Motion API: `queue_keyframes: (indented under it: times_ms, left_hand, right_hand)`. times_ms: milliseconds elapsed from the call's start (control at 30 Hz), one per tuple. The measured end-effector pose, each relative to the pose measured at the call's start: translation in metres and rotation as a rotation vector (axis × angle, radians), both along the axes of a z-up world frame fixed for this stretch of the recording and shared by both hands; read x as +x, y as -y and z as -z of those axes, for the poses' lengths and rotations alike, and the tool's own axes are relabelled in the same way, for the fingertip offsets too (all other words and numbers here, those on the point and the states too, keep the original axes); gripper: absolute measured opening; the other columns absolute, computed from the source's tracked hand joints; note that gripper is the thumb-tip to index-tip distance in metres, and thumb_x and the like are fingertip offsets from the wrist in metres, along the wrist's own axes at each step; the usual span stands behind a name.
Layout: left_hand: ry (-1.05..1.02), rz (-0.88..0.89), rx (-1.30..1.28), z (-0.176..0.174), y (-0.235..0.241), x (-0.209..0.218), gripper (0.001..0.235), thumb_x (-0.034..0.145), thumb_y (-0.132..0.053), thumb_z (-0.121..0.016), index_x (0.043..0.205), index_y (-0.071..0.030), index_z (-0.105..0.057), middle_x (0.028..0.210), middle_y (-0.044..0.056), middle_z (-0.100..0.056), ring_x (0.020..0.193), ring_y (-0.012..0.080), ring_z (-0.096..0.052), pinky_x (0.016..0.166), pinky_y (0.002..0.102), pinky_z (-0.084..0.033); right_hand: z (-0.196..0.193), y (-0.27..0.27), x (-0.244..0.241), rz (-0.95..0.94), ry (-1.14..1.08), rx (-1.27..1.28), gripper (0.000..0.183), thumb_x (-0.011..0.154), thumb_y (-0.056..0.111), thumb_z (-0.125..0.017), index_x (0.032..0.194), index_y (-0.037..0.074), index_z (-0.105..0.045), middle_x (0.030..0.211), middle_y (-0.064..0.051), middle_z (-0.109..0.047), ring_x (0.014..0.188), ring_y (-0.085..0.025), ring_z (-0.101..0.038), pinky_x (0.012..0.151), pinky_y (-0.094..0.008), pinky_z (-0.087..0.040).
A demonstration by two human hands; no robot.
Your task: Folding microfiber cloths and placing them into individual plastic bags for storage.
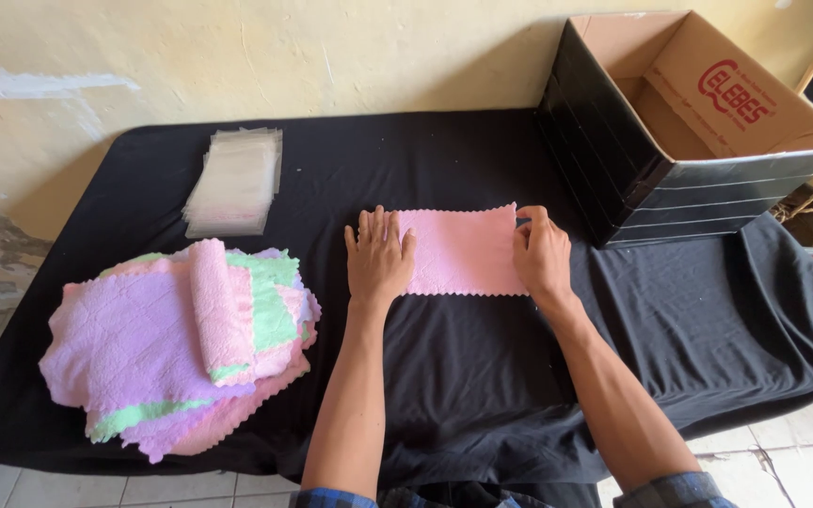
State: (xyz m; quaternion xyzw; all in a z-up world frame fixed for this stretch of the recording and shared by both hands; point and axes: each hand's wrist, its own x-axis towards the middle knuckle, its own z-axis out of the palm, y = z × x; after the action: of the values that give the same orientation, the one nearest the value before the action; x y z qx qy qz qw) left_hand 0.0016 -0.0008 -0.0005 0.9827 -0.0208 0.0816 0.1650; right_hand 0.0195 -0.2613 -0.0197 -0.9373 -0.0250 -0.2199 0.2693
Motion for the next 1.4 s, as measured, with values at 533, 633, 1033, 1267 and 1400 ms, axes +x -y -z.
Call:
queue_keyframes:
  times_ms: [533,633,1033,1267,1400]
  left_hand:
    - [0.143,0.409,-0.581,-0.004,0.066,0.039,0.031,0.106,-0.037,-0.043,0.126,-0.025,-0.064,0.098,0.012,-0.072,0.095,0.0352,-0.073,0.087,0.047,-0.056]
    - [0.245,0.328,-0.681,0.011,0.075,0.046,0.030,0.106,-0.034,-0.048,0.098,-0.016,-0.071,0.079,0.006,-0.069,0.084,0.0303,-0.072,0.079,0.042,-0.057]
    - [0.269,0.201,-0.765,0.006,0.045,0.046,0.029,0.092,-0.005,-0.059,0.118,-0.008,-0.071,0.097,0.019,-0.072,0.091,0.0328,-0.074,0.080,0.041,-0.062]
    - [0.235,0.055,-0.723,0.001,0.034,0.045,0.035,0.089,-0.006,-0.066,0.124,-0.011,-0.066,0.100,0.017,-0.076,0.090,0.0310,-0.076,0.084,0.043,-0.061]
    - [0.219,0.037,-0.693,0.006,0.027,0.047,0.035,0.089,-0.007,-0.067,0.124,-0.011,-0.065,0.100,0.016,-0.077,0.091,0.0310,-0.076,0.085,0.044,-0.061]
  right_hand:
    - [-0.022,-0.040,-0.014,-0.207,0.189,0.336,0.032,0.085,-0.002,-0.072,0.115,0.003,-0.064,0.094,-0.018,-0.073,0.078,-0.034,-0.076,0.068,-0.040,-0.062]
    - [-0.028,-0.045,-0.022,-0.244,0.211,0.261,0.030,0.083,0.004,-0.075,0.111,0.006,-0.066,0.092,-0.014,-0.072,0.076,-0.031,-0.075,0.066,-0.038,-0.062]
    - [0.006,-0.049,-0.029,-0.350,0.269,-0.194,0.026,0.070,0.013,-0.081,0.094,0.013,-0.069,0.083,-0.002,-0.053,0.084,-0.023,-0.055,0.076,-0.034,-0.045]
    - [-0.007,-0.058,-0.037,-0.616,0.381,-0.066,0.024,0.076,0.003,-0.078,0.098,0.008,-0.071,0.081,-0.006,-0.064,0.081,-0.024,-0.059,0.075,-0.033,-0.044]
    - [-0.024,-0.067,-0.046,-0.664,0.449,-0.085,0.015,0.079,0.005,-0.078,0.092,0.011,-0.074,0.088,-0.004,-0.065,0.081,-0.022,-0.055,0.074,-0.033,-0.043]
